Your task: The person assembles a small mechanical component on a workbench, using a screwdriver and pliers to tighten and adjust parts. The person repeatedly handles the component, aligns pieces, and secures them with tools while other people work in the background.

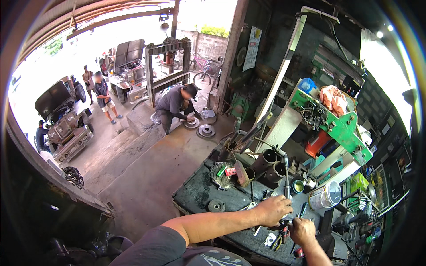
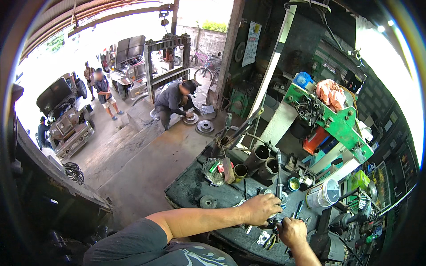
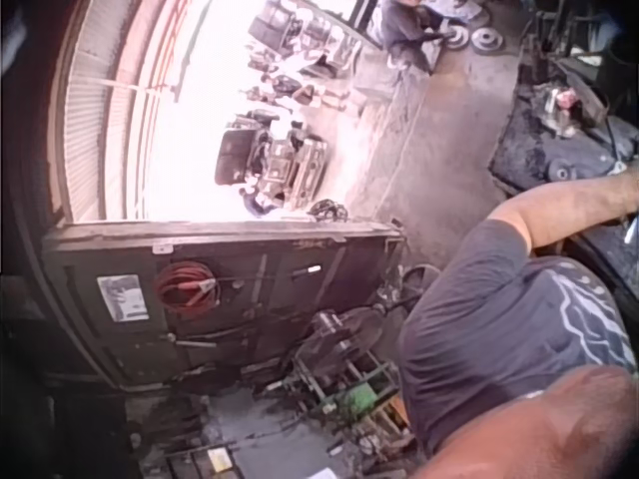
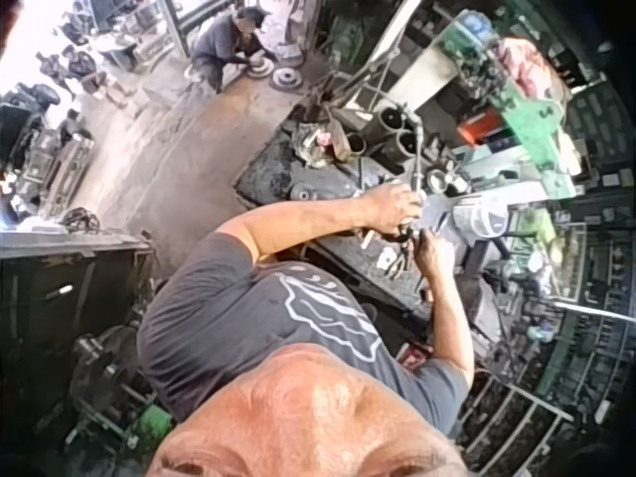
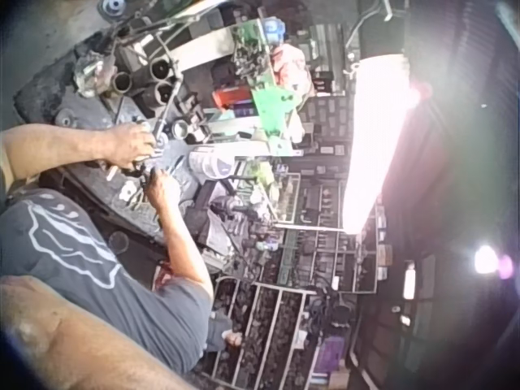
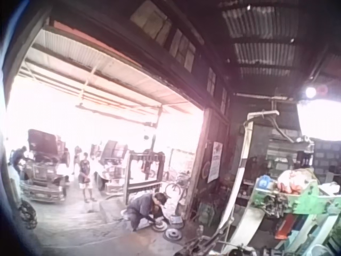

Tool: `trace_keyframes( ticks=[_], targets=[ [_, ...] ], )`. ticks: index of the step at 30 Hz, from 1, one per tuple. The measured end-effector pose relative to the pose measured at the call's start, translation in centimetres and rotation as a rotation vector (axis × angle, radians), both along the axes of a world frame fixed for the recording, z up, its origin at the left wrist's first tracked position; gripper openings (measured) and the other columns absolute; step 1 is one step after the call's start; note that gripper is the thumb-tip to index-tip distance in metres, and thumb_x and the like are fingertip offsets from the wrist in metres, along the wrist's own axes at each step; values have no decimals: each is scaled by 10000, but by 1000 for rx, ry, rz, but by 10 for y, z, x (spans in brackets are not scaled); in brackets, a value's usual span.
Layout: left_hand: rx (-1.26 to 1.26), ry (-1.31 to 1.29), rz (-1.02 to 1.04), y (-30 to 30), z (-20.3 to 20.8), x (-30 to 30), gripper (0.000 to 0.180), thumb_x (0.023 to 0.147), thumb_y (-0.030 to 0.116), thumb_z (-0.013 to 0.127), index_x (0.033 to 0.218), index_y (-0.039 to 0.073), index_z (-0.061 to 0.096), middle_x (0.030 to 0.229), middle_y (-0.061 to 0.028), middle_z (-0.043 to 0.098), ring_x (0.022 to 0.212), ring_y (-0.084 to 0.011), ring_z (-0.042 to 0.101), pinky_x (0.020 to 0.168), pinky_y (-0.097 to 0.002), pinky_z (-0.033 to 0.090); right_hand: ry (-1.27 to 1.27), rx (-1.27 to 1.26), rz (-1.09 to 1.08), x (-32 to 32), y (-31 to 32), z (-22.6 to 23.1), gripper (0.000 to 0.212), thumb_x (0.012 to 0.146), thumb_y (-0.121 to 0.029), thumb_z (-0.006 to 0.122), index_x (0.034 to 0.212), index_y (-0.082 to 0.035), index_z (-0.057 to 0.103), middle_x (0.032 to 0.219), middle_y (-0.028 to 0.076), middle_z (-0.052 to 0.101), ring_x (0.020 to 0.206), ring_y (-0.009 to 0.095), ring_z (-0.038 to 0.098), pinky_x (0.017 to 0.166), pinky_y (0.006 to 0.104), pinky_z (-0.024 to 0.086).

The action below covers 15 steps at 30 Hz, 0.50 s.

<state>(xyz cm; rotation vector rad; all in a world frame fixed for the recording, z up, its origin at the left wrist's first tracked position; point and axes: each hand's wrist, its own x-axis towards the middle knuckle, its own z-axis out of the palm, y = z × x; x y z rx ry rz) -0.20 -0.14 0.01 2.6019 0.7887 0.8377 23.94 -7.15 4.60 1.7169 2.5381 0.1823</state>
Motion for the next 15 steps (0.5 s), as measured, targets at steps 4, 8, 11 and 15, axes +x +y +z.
trace_keyframes(
  ticks=[4,8,11,15],
  targets=[
    [-2,-9,14,-3,-1,3,720,703,273,990,1348,80,734,1451,-121,638,1365,-352,596,1158,-467,532,112,55,-238,-21,-30,-11,341,1006,-319,784,855,-28,692,821,230,752,751,453,763,712,566,596],
    [6,27,26,-5,2,3,737,738,311,976,1391,86,718,1436,-129,631,1352,-351,600,1157,-457,528,278,-34,-233,-14,-23,-3,339,1022,-300,773,848,-20,696,841,219,743,812,477,741,747,585,576],
    [43,31,24,-4,2,-1,754,735,321,984,1394,84,705,1413,-137,638,1318,-355,610,1154,-452,526,287,-61,-47,-2,-3,5,327,1009,-310,778,861,-26,717,850,215,727,838,480,716,764,580,571],
    [54,10,14,-3,2,-1,771,728,330,989,1395,80,692,1420,-150,637,1315,-362,614,1166,-458,516,160,-152,143,13,27,14,273,994,-343,792,942,-76,793,901,161,742,912,422,725,844,550,557]
  ],
)
